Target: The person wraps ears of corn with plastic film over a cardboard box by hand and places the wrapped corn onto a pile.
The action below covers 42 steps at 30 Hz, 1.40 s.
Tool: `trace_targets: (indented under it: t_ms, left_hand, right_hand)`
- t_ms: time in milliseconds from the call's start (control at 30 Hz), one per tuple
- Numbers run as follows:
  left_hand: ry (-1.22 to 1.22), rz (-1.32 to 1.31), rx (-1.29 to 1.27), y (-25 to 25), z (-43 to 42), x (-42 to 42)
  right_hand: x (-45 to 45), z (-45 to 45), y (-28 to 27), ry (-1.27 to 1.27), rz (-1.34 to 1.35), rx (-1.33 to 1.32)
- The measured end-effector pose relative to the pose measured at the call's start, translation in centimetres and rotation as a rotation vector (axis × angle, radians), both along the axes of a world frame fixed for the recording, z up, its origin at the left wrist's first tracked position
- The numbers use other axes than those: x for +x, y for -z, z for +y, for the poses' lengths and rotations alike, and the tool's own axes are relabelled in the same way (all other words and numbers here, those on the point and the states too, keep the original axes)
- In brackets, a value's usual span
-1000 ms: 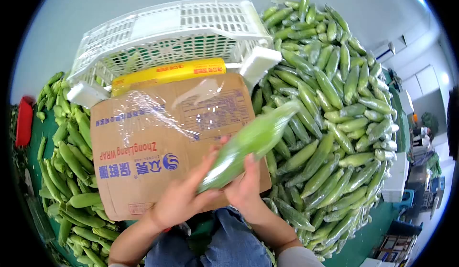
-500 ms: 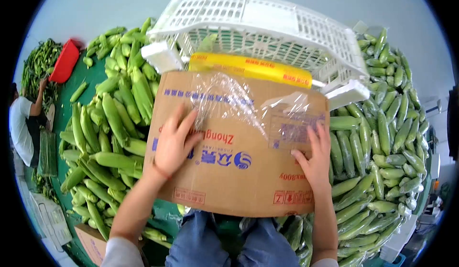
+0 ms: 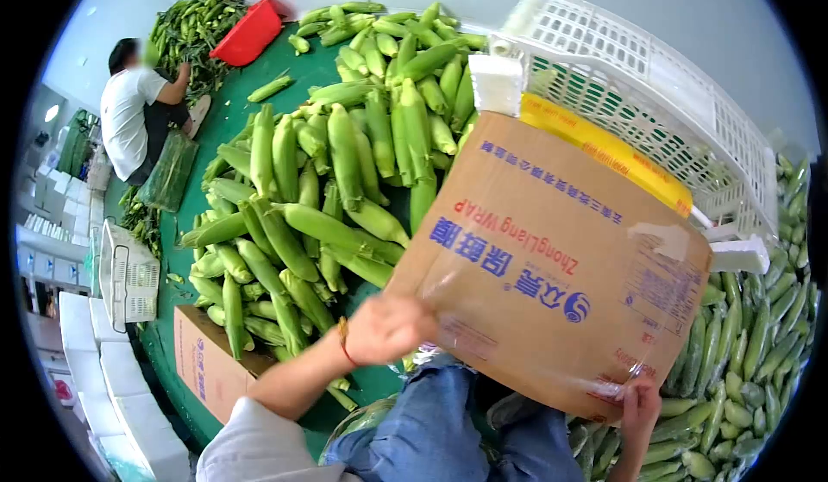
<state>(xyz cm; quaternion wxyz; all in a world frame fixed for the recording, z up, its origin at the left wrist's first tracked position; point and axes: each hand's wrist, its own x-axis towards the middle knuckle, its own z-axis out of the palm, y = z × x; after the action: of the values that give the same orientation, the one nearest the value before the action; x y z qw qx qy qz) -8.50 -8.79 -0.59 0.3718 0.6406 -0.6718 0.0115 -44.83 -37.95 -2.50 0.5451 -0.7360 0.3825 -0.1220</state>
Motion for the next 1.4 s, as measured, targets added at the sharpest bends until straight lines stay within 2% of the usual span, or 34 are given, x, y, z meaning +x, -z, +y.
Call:
trace_targets:
  t_ms: [33,67,133,167,200,233,267,300,333,367,433,467,500,533,567,600,667,700,733,767,800,833,867,900,933,1033,1067,1100,1133,1167,1200,1300,1400]
  left_hand:
    - [-0.004,0.074,0.009,1.2,1.7,-1.5]
    - [-0.181,0.124,0.024,2.6,3.6,-2.7]
    - [-0.530,0.231,0.051,5.9,6.4,-3.8]
    - [-0.977,0.583,-0.034,8.2,6.8,-3.1]
    - [-1.204,0.789,-0.152,11.5,7.8,0.2]
    - [-1.398,1.034,-0.224,12.2,7.4,2.6]
    - [-1.489,1.093,-0.288,15.3,8.2,5.9]
    - [-1.624,1.063,-0.198,16.8,8.6,9.1]
    - [-1.834,1.057,-0.128,17.0,7.6,11.1]
    - [-1.997,1.024,0.055,15.4,6.1,12.2]
    - [-2.097,0.678,0.109,19.7,6.8,14.4]
    - [-1.945,0.791,-0.057,20.1,8.2,14.7]
    - [-1.766,0.912,-0.203,20.9,9.0,14.8]
    - [-1.600,0.885,-0.364,17.6,7.6,12.6]
    - [-1.489,0.681,-0.286,15.2,7.3,11.2]
    - [-1.431,0.365,-0.202,14.3,8.0,10.4]
    - [-1.075,0.489,-0.218,7.0,5.2,7.5]
    - [-0.877,0.434,-0.184,2.7,2.6,5.6]
    - [-0.771,0.361,-0.168,1.1,1.1,4.3]
    - [-0.595,0.009,0.047,-2.6,-1.2,2.8]
    - [-0.419,0.083,0.279,-5.8,-4.6,0.7]
    - [-0.168,-0.228,0.305,-6.9,-7.4,-0.9]
    - [0.007,-0.284,0.156,-6.4,-10.0,-2.6]
    - [0.084,-0.379,0.209,-7.2,-12.0,-4.8]
    - [0.130,-0.388,0.226,-6.4,-13.3,-6.4]
    - [0.270,-0.155,0.454,-4.8,-15.0,-6.5]
    - [0.316,0.019,0.575,-5.1,-15.5,-5.1]
    - [0.318,0.026,0.527,-4.3,-15.9,-4.9]
    - [0.308,0.023,0.468,-2.8,-16.4,-4.6]
    - [0.286,0.017,0.406,-2.2,-16.6,-4.2]
    - [0.144,-0.175,0.343,-3.4,-16.0,-5.1]
    - [-0.109,-0.209,0.083,-1.7,-10.6,-7.2]
    - [-0.353,-0.110,0.233,2.9,-5.5,-6.2]
  right_hand:
    - [-0.3,0.9,0.4,-0.058,0.001,0.011]
    - [-0.3,1.6,0.5,-0.113,0.004,0.016]
    - [0.7,2.2,-0.1,-0.165,0.065,-0.171]
    - [1.2,2.7,-0.7,-0.187,0.101,-0.267]
    - [1.8,3.1,-0.9,-0.171,0.094,-0.279]
    - [1.7,3.1,-0.9,-0.165,0.098,-0.294]
    - [1.8,3.0,-0.5,-0.167,0.090,-0.312]
    - [2.0,3.0,0.2,-0.167,0.076,-0.327]
    - [1.4,2.8,1.2,-0.136,0.048,-0.209]
    - [0.9,2.6,2.2,-0.164,0.042,-0.259]
    - [-0.6,2.0,3.5,-0.206,0.054,-0.372]
    - [-0.6,2.4,2.7,-0.109,0.133,-0.170]
    - [1.1,3.3,0.8,-0.110,0.092,-0.303]
    - [1.4,3.6,0.0,-0.097,0.090,-0.268]
    - [1.5,3.4,-0.1,-0.083,0.079,-0.224]
    - [1.7,3.3,-0.3,-0.069,0.066,-0.232]
    - [1.6,4.1,-0.2,-0.024,0.060,-0.270]
    - [1.6,4.4,0.0,0.001,0.053,-0.319]
    - [1.9,4.7,-0.2,-0.016,0.073,-0.412]
    - [1.9,5.0,0.3,0.023,0.087,-0.455]
    - [2.6,5.5,-0.5,0.013,0.127,-0.455]
    - [3.1,5.5,-1.1,0.013,0.159,-0.451]
    - [3.3,5.5,-1.6,-0.012,0.195,-0.472]
    - [3.3,5.5,-2.2,-0.037,0.233,-0.488]
    - [3.1,5.4,-2.7,-0.063,0.271,-0.502]
    - [1.2,5.2,-5.8,0.226,-0.047,0.203]
    - [1.0,4.5,-5.2,0.242,-0.393,0.382]
    - [2.8,4.2,-4.2,0.243,-0.427,0.288]
    - [5.5,3.5,-3.7,0.103,-0.328,0.021]
    - [8.3,2.8,-3.2,0.000,-0.241,-0.259]
    - [10.4,1.9,-3.0,-0.226,-0.008,-0.700]
    - [13.2,-0.1,-1.0,-0.262,0.036,-0.863]
    - [13.9,-0.9,0.1,-0.184,-0.027,-0.916]
